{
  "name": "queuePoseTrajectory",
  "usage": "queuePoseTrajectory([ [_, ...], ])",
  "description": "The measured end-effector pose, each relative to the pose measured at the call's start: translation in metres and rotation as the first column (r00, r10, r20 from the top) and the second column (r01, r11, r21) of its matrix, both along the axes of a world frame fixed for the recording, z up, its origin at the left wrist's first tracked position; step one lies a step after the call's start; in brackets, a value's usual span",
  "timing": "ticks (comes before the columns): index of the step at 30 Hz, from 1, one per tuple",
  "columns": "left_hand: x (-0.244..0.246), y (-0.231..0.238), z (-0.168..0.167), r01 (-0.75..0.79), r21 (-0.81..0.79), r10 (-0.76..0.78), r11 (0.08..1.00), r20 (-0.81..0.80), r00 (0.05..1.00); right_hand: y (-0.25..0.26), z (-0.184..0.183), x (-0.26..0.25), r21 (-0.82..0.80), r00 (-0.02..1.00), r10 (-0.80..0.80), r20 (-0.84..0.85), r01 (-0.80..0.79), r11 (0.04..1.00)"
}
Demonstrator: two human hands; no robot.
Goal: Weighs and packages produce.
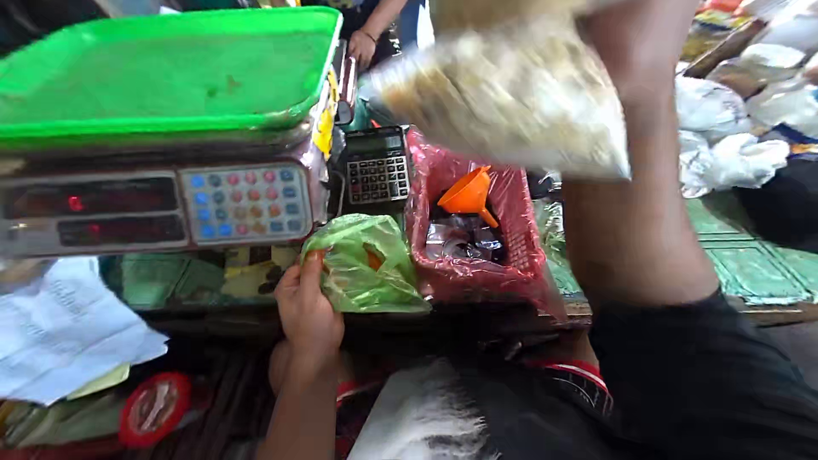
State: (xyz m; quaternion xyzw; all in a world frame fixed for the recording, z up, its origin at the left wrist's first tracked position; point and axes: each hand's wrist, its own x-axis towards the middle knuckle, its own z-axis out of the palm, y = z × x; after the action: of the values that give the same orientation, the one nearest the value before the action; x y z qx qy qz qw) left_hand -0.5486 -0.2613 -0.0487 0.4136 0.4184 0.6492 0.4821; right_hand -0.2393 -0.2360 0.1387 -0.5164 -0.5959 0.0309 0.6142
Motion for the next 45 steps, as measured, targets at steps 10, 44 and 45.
queuePoseTrajectory([
  [10,-0.008,-0.027,0.001,-0.025,0.141,0.047,0.990,-0.155,0.987,-0.058,-0.159,-0.127,-0.054,0.583,0.424,-0.693,-0.629,0.776],
  [44,0.053,0.013,0.107,0.330,0.312,0.211,0.891,-0.927,0.309,0.013,-0.159,-0.130,-0.597,0.847,0.523,-0.093,-0.468,0.652],
  [45,0.050,0.014,0.115,0.322,0.316,0.234,0.892,-0.935,0.268,0.012,-0.156,-0.125,-0.581,0.814,0.579,-0.056,-0.498,0.644],
])
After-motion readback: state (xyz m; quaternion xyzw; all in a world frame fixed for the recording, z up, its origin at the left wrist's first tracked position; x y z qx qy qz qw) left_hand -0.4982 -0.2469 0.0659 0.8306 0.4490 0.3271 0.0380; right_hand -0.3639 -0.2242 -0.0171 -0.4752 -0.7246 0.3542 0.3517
